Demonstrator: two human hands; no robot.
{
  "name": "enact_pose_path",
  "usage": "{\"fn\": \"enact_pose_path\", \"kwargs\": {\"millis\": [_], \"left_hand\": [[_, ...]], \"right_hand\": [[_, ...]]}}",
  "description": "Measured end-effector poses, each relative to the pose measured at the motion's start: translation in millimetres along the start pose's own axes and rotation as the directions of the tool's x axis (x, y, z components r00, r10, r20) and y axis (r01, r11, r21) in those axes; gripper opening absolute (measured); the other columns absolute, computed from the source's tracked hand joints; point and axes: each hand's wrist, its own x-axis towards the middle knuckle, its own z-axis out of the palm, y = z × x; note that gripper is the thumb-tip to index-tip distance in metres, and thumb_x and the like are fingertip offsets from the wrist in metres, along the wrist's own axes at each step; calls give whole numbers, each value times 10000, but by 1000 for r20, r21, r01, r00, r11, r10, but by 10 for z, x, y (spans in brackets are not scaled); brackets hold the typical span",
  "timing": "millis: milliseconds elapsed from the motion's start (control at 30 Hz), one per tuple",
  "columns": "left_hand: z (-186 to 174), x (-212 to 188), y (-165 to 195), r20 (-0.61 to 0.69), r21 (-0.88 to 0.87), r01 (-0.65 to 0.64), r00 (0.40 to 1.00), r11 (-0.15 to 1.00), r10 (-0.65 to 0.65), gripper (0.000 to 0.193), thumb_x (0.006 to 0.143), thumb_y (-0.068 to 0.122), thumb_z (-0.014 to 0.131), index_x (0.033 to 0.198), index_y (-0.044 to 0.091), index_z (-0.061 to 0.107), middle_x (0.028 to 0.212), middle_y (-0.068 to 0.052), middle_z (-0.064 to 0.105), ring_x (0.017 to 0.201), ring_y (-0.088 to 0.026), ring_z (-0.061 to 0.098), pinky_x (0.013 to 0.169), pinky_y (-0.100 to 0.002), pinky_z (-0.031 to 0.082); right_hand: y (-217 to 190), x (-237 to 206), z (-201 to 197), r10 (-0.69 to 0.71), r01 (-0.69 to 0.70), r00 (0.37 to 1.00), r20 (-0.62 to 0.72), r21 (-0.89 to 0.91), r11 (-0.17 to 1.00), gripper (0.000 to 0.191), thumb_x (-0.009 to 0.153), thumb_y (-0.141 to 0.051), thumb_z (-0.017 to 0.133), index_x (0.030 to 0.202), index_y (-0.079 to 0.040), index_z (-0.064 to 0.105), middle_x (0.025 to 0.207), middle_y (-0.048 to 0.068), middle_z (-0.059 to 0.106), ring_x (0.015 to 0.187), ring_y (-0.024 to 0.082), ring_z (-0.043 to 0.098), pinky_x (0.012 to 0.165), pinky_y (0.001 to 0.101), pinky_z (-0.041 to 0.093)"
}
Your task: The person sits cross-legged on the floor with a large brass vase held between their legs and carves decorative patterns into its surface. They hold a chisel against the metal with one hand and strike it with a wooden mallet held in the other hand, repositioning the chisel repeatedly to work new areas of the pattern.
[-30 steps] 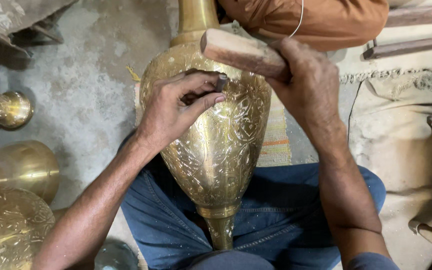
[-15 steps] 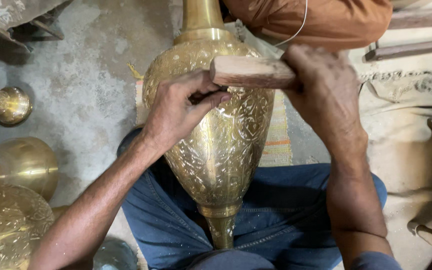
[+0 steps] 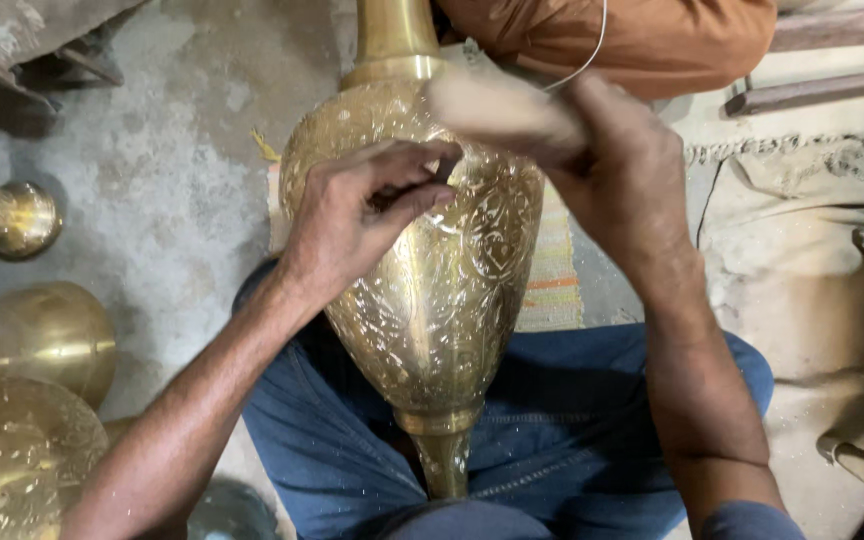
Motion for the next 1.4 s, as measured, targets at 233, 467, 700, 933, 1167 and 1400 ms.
{"fn": "enact_pose_path", "kwargs": {"millis": [233,467,700,933,1167,1400], "left_hand": [[9,-48,5,50,48,121,991,992,-123,191,977,227,801,1046,57,750,1014,-81,781,858,-161,786,742,-290,678],[-43,-18,97,0,18,-10,1000,1000,10,211,974,191,794,1118,44,747,1067,-97,769,935,-182,776,804,-318,666],[-66,8,146,-3,-71,14,1000,997,-14,221,954,175,767,1140,57,743,1151,-104,766,923,-175,776,779,-302,676],[-27,-24,54,15,34,32,999,999,-33,179,968,216,814,1065,78,757,982,-77,777,871,-159,784,755,-303,675],[-15,-52,46,12,-21,25,1000,999,-25,227,972,193,784,1158,69,745,1052,-90,774,867,-163,778,729,-289,674],[-30,-28,70,-22,-30,-43,999,999,43,298,969,171,783,1234,47,727,1090,-95,769,930,-172,772,785,-289,670]], "right_hand": [[-4,2,-9,-8,53,994,108,-424,904,319,919,-107,864,1071,-72,586,945,91,721,865,243,705,765,446,610],[92,-65,52,-66,78,996,61,-220,972,310,937,-119,834,1081,-32,573,905,55,684,787,226,720,778,475,587],[79,-152,35,-56,53,998,-9,-204,978,281,999,-58,844,1045,-36,568,951,81,674,870,218,691,796,387,592],[53,-77,30,-104,131,991,86,-424,896,244,992,-89,832,1010,-50,592,929,64,698,844,171,664,788,376,565],[41,-40,-4,204,-184,977,-55,256,949,142,927,-83,750,1007,-43,639,800,67,696,692,137,697,652,340,592],[112,-55,1,223,-187,973,-54,374,908,122,989,-9,673,1098,-38,628,923,91,700,762,130,706,705,343,599]]}}
